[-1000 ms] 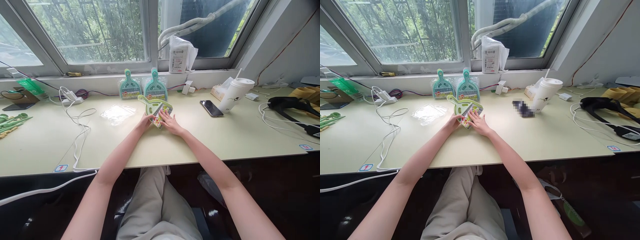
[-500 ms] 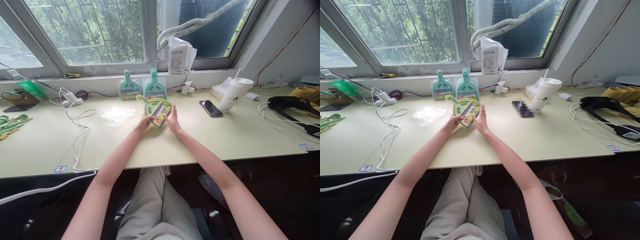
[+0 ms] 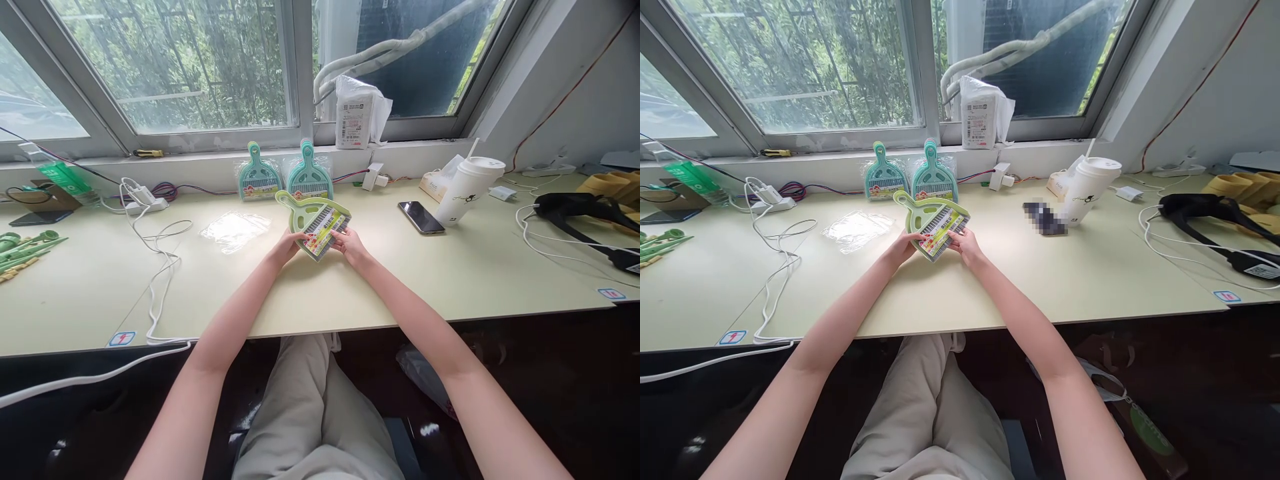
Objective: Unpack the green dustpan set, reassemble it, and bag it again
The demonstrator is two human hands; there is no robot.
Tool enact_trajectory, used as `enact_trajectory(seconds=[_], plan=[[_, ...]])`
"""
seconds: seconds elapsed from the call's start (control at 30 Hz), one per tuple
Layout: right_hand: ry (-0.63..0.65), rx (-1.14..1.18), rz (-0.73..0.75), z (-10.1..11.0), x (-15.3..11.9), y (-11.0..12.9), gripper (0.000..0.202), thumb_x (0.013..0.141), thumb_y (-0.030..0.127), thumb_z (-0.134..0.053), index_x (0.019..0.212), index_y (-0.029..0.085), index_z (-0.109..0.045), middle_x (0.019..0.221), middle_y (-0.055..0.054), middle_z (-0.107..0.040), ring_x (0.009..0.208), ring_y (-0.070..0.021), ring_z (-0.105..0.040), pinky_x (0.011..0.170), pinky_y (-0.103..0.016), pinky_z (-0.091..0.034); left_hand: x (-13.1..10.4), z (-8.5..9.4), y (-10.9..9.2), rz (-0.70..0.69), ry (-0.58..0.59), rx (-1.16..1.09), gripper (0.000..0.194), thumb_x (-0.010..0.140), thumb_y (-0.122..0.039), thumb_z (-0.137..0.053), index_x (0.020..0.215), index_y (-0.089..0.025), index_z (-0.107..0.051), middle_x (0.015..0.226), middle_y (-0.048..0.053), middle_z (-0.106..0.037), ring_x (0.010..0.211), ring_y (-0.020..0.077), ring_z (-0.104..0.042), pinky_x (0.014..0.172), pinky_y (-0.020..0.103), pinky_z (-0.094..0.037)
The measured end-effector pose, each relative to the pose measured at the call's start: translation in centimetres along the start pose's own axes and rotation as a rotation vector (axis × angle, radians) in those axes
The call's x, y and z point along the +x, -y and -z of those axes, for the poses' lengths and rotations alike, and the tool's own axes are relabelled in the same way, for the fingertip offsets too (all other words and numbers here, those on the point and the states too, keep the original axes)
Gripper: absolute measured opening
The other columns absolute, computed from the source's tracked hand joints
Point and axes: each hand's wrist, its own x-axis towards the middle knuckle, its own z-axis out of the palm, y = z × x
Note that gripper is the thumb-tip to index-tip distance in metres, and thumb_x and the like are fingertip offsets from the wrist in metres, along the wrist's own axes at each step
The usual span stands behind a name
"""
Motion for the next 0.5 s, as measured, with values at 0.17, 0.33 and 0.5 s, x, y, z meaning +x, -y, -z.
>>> enact_trajectory(seconds=[0.17,0.33,0.5], plan=[[-0.027,0.004,0.043,0.2,-0.1,0.3,0.014,0.082,0.014,-0.067,0.093,0.019,-0.061,0.091,-0.002,-0.075,0.078,-0.0151,-0.074,0.088,-0.037,-0.061,0.6,0.7,-0.8,0.008,-0.083,0.075,0.045,0.079,-0.033,-0.070,0.121,-0.021,-0.059,0.097,0.007,-0.072,0.099,0.0252,-0.067,0.088,0.038,-0.055],[-0.100,0.010,0.072,0.5,-0.1,0.6,0.014,0.081,0.011,-0.066,0.092,0.019,-0.061,0.089,-0.001,-0.075,0.076,-0.0146,-0.073,0.088,-0.038,-0.061,1.2,3.0,-2.3,-0.116,-0.349,0.374,0.023,0.084,-0.037,-0.062,0.099,-0.020,-0.068,0.102,0.012,-0.069,0.114,0.0299,-0.059,0.089,0.040,-0.052],[-0.105,-0.004,0.072,0.6,-0.2,0.7,0.014,0.080,0.011,-0.067,0.090,0.019,-0.060,0.089,-0.001,-0.075,0.077,-0.0153,-0.073,0.088,-0.038,-0.061,0.5,5.6,-2.4,-0.334,-0.708,0.959,0.027,0.072,-0.007,-0.063,0.095,-0.022,-0.064,0.140,0.013,-0.050,0.147,0.0303,-0.017,0.115,0.049,-0.027]])
